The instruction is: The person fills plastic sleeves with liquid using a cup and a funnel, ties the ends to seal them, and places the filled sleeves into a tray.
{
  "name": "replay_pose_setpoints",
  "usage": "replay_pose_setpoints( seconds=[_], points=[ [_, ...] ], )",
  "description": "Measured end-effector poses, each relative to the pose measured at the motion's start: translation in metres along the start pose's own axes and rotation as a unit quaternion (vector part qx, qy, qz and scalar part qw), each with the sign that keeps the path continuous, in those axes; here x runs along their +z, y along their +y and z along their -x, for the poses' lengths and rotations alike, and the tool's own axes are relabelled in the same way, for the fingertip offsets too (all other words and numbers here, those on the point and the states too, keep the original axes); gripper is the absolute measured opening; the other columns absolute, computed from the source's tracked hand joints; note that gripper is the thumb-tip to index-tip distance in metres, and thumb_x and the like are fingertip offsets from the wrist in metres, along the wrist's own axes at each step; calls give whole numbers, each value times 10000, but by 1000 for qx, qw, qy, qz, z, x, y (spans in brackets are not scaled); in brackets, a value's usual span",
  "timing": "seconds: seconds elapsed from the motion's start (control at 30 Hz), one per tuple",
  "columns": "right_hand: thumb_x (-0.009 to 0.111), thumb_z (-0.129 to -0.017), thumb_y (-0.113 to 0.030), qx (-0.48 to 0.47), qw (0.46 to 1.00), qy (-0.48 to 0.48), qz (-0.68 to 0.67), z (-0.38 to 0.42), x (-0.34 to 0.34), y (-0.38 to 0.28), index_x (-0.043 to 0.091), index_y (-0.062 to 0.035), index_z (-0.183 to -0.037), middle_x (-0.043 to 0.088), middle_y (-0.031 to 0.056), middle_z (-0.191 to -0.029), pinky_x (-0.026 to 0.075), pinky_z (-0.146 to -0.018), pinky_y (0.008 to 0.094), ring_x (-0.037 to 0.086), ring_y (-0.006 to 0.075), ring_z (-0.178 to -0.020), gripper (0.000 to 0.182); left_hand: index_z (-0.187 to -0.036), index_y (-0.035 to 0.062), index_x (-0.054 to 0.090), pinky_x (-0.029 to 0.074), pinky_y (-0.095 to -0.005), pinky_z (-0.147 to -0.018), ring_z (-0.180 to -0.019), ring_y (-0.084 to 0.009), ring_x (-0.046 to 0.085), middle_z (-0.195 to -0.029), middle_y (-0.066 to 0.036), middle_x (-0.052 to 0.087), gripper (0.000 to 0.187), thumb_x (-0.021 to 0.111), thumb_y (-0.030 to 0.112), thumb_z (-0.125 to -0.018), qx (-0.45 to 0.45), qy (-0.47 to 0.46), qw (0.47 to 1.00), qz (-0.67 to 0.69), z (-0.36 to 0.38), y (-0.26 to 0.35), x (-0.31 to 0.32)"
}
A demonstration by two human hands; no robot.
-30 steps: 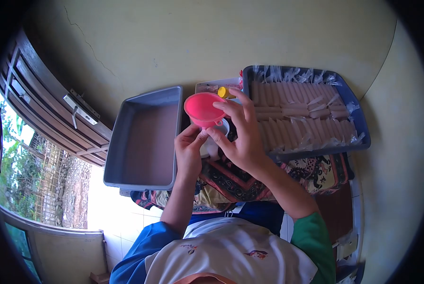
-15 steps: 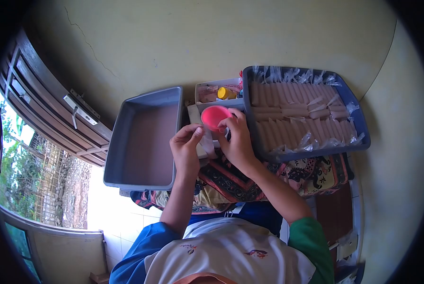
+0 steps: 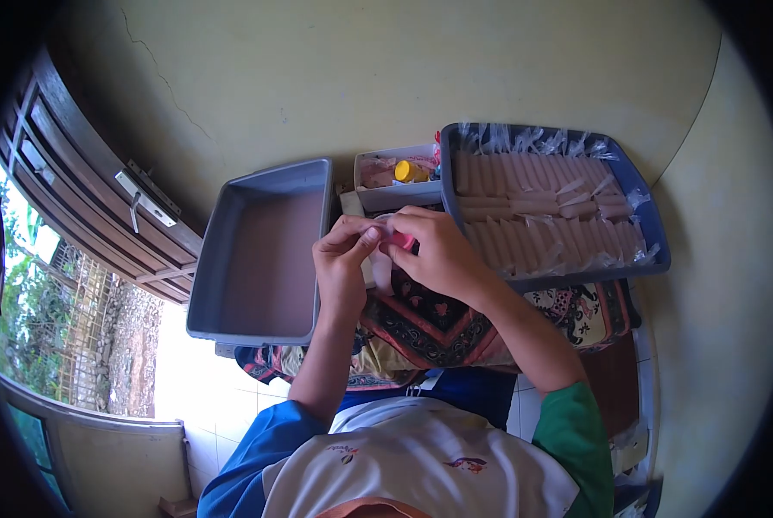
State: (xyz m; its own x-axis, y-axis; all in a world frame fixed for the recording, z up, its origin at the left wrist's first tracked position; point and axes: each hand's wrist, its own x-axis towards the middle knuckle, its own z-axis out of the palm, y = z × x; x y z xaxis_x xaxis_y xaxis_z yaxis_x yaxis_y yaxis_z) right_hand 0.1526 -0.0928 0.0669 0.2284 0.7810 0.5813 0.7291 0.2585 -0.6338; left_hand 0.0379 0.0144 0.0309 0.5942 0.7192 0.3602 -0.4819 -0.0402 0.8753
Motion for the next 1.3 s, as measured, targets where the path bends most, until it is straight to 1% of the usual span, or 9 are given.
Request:
replay_pose_setpoints(
  seconds=[0.1, 0.2, 0.23, 0.37, 0.6, 0.8, 1.2, 1.27, 1.3],
  points=[
    [666, -797, -33, 12, 999, -24, 30, -12, -14, -7, 638, 35, -898, 655, 128, -830, 489, -742, 325, 654, 259, -788, 125, -955, -30, 687, 468, -264, -786, -846, -129, 583, -893, -70, 621, 111, 643, 28, -871, -16, -40, 999, 18, -2, 7, 6],
    [655, -814, -50, 44, 999, -19, -21, -21, -30, -15, 646, 33, -915, 669, 140, -825, 502, -700, 312, 659, 223, -774, 131, -1036, -39, 651, 463, -275, -799, -844, -125, 577, -871, -57, 614, 192, 573, 105, -935, -24, 18, 989, 146, -8, 8, 9],
    [649, -837, -57, 29, 999, -11, -28, -24, -33, -12, 654, 35, -921, 687, 110, -831, 502, -726, 289, 660, 162, -787, 125, -1056, -43, 635, 457, -275, -804, -852, -122, 577, -871, -51, 616, 217, 547, 124, -950, -23, -18, 982, 187, -11, 8, 8],
    [641, -853, -44, 70, 987, -7, -145, -32, -52, -16, 662, 47, -917, 680, 59, -830, 491, -757, 257, 633, 111, -810, 114, -1033, -41, 631, 438, -274, -820, -878, -123, 577, -889, -51, 630, 199, 546, 114, -943, -88, -112, 964, 226, -22, -1, 10],
    [651, -871, -76, 69, 960, -1, -270, -40, -68, -24, 666, 17, -906, 642, 26, -802, 479, -718, 228, 603, 87, -778, 101, -1041, -45, 637, 439, -293, -839, -895, -147, 583, -944, -81, 645, 252, 635, 161, -897, -110, -247, 924, 271, -31, -6, 24],
    [649, -868, -82, 83, 959, 32, -269, -37, -65, -19, 660, 20, -884, 645, 33, -768, 470, -654, 228, 597, 73, -737, 103, -1061, -36, 663, 426, -322, -895, -956, -194, 586, -992, -94, 647, 408, 717, 296, -831, -109, -343, 897, 256, -30, -1, 30],
    [657, -850, -48, 118, 965, 93, -214, -28, -60, -6, 667, 46, -874, 681, 69, -793, 500, -660, 226, 626, 92, -709, 98, -843, -49, 686, 423, -297, -860, -912, -159, 561, -986, -74, 634, 210, 648, 154, -886, -101, -300, 948, 43, -24, 10, 24],
    [643, -861, -32, 122, 964, 95, -215, -24, -59, -4, 662, 42, -878, 660, 55, -777, 486, -668, 220, 606, 84, -714, 78, -747, 8, 657, 408, -228, -670, -804, -100, 527, -985, -46, 629, 299, 670, 279, -872, -102, -279, 955, -8, -20, 12, 25],
    [628, -873, -15, 124, 964, 96, -216, -22, -59, -3, 658, 38, -882, 640, 40, -761, 472, -676, 215, 585, 75, -719, 61, -747, 8, 657, 408, -228, -670, -804, -100, 527, -985, -46, 629, 299, 670, 279, -872, -103, -279, 955, -8, -19, 11, 25]
  ],
)
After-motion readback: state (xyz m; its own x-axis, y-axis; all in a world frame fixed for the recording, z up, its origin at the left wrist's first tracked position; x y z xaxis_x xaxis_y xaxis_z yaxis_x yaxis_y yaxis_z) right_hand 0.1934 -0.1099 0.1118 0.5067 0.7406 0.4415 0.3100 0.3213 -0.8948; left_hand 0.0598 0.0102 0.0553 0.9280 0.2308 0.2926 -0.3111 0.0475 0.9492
